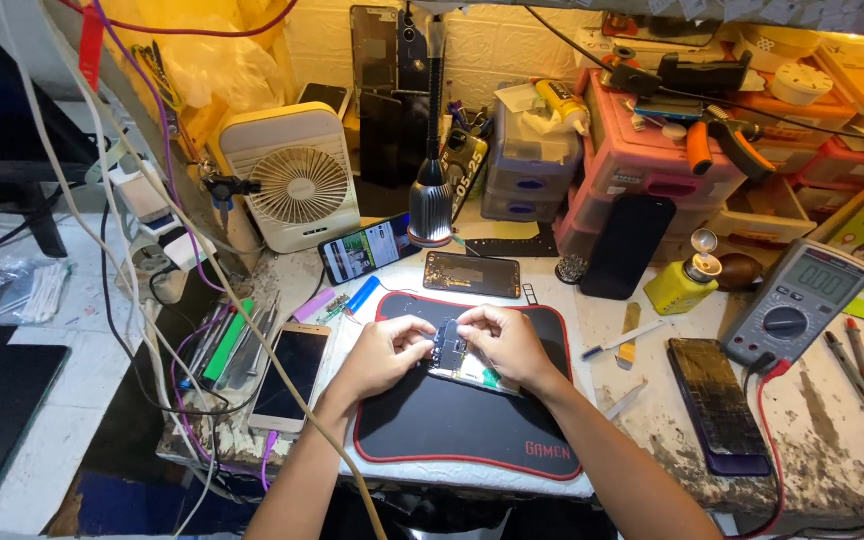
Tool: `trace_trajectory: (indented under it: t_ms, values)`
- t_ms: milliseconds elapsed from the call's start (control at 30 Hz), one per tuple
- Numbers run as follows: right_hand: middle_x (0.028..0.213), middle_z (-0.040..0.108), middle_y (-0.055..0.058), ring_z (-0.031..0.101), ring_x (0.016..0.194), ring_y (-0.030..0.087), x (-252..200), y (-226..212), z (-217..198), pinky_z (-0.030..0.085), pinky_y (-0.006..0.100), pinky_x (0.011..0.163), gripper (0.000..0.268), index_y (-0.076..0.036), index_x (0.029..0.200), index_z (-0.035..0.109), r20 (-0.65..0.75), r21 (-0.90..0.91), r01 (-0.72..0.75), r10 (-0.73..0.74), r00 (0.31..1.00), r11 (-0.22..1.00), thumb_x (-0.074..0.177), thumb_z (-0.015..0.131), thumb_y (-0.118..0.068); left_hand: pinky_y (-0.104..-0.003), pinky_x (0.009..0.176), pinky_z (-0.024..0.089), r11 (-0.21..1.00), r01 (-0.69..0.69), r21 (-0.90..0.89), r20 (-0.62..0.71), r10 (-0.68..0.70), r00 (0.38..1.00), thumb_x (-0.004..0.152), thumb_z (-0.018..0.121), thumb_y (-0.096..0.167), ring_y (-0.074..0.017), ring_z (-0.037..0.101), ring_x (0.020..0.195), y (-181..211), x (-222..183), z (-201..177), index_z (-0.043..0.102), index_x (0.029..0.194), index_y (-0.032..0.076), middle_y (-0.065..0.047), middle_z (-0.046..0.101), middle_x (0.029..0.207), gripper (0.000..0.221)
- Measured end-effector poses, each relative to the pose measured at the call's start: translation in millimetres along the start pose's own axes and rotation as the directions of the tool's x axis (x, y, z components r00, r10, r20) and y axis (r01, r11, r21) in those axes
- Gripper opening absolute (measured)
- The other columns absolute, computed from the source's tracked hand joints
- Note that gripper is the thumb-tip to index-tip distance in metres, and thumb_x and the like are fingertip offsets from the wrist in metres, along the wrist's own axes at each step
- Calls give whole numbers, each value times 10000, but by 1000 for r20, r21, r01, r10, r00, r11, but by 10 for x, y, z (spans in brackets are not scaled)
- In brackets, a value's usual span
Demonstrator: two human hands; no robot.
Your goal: Inspecting and testing a smartphone motherboard and other internal components using a multimeter at a repair bench.
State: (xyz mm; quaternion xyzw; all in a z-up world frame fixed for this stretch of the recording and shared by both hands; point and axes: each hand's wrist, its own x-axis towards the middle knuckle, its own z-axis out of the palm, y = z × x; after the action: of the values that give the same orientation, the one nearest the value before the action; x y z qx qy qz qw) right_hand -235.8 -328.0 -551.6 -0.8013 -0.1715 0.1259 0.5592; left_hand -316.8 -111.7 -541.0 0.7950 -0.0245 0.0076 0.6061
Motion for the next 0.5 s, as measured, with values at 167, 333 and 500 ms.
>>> trace_trajectory:
  t_ms: [167,333,500]
  values:
    - [737,731,-18,566,622,33,-6,-80,-21,517,196,608,171,-134,991,819,5,-14,25,-25,1000,1000,833,781,-84,-247,556,557,997,-5,81,0,5,1000,856,739,100,-106,663,588,-62,37,22,796,1023,90,-56,768,725,176]
    - [886,770,7,682,676,108,5,-19,-95,578,249,615,171,-175,981,803,-181,-192,165,-201,963,967,829,792,-98,-239,550,552,998,35,51,13,-35,999,881,716,93,-90,631,577,-85,56,5,804,944,112,-24,739,660,111]
    - [1293,533,33,705,988,249,-17,8,-595,610,484,847,222,-180,1110,708,-639,-417,-128,-190,745,900,890,726,-199,-246,554,549,996,83,-28,1,-83,997,899,698,73,-97,620,572,-114,78,5,781,934,79,-29,708,636,91]
